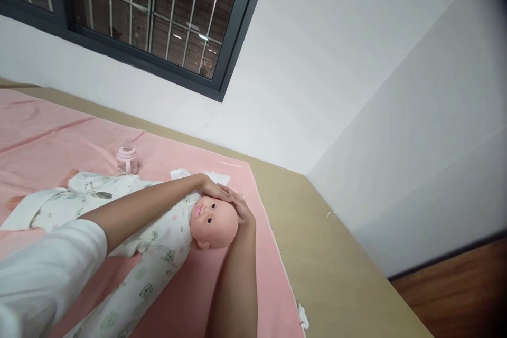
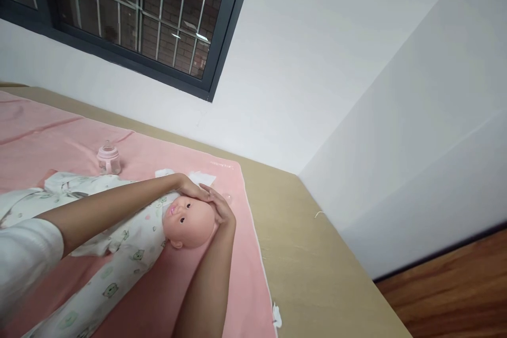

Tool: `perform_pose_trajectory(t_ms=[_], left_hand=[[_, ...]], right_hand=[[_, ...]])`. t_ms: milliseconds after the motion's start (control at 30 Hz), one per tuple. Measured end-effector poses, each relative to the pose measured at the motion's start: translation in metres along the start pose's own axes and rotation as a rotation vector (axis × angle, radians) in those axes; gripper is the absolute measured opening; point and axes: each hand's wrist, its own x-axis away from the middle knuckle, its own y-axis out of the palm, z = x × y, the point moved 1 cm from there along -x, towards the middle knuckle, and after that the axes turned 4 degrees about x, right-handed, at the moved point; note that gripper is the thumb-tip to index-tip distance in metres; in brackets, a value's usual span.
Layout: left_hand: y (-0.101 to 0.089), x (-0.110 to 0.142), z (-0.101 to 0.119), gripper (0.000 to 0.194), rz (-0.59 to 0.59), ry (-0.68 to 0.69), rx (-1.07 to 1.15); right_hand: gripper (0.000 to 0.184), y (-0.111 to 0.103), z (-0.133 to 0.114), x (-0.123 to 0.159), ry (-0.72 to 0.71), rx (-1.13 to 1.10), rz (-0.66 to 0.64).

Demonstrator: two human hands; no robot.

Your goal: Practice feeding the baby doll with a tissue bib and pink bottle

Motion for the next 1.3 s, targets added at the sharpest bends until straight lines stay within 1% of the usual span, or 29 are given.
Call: perform_pose_trajectory(t_ms=[33, 67, 100, 200, 333, 433, 533, 600, 633, 733, 800, 867, 933, 1000, 1100, 1200, 1233, 1300], left_hand=[[0.001, -0.001, 0.0, 0.071, -0.01, -0.003, -0.003], [0.001, -0.002, 0.0, 0.072, -0.021, -0.008, -0.008], [0.002, -0.003, 0.0, 0.074, -0.028, -0.014, -0.013], [0.006, -0.007, 0.0, 0.077, -0.049, -0.041, -0.042], [0.011, -0.012, -0.003, 0.072, -0.06, -0.092, -0.108], [0.011, -0.013, 0.0, 0.065, -0.019, -0.115, -0.167], [0.006, -0.004, 0.009, 0.061, 0.038, -0.15, -0.248], [0.002, 0.009, 0.018, 0.059, 0.109, -0.16, -0.324], [0.001, 0.017, 0.021, 0.058, 0.169, -0.154, -0.37], [0.004, 0.049, 0.029, 0.059, 0.397, -0.114, -0.501], [0.009, 0.072, 0.029, 0.06, 0.541, -0.087, -0.551], [0.014, 0.093, 0.027, 0.059, 0.673, -0.048, -0.536], [0.018, 0.111, 0.023, 0.058, 0.767, -0.006, -0.462], [0.022, 0.125, 0.02, 0.058, 0.812, 0.033, -0.378], [0.026, 0.138, 0.018, 0.057, 0.846, 0.089, -0.297], [0.031, 0.147, 0.021, 0.055, 0.867, 0.138, -0.264], [0.032, 0.149, 0.022, 0.054, 0.871, 0.149, -0.266], [0.035, 0.152, 0.023, 0.052, 0.903, 0.167, -0.269]], right_hand=[[0.049, -0.006, 0.007, 0.007, -0.039, -0.106, 0.127], [0.049, -0.011, 0.013, 0.013, -0.057, -0.187, 0.201], [0.049, -0.016, 0.018, 0.017, -0.053, -0.236, 0.227], [0.047, -0.027, 0.027, 0.024, 0.009, -0.272, 0.225], [0.044, -0.031, 0.033, 0.021, 0.078, -0.296, 0.254], [0.04, -0.029, 0.038, 0.015, 0.087, -0.307, 0.276], [0.04, -0.027, 0.042, 0.009, 0.061, -0.324, 0.276], [0.04, -0.025, 0.042, 0.007, 0.046, -0.338, 0.274], [0.039, -0.025, 0.042, 0.006, 0.039, -0.344, 0.27], [0.038, -0.022, 0.041, 0.005, 0.019, -0.361, 0.243], [0.038, -0.021, 0.04, 0.005, 0.006, -0.374, 0.233], [0.04, -0.021, 0.04, 0.005, 0.0, -0.385, 0.23], [0.041, -0.02, 0.04, 0.005, -0.001, -0.385, 0.223], [0.041, -0.02, 0.038, 0.006, -0.004, -0.377, 0.226], [0.039, -0.021, 0.03, 0.01, -0.039, -0.355, 0.261], [0.037, -0.025, 0.014, 0.015, -0.084, -0.308, 0.389], [0.037, -0.026, 0.007, 0.016, -0.074, -0.275, 0.444], [0.037, -0.028, -0.007, 0.02, -0.008, -0.175, 0.543]])
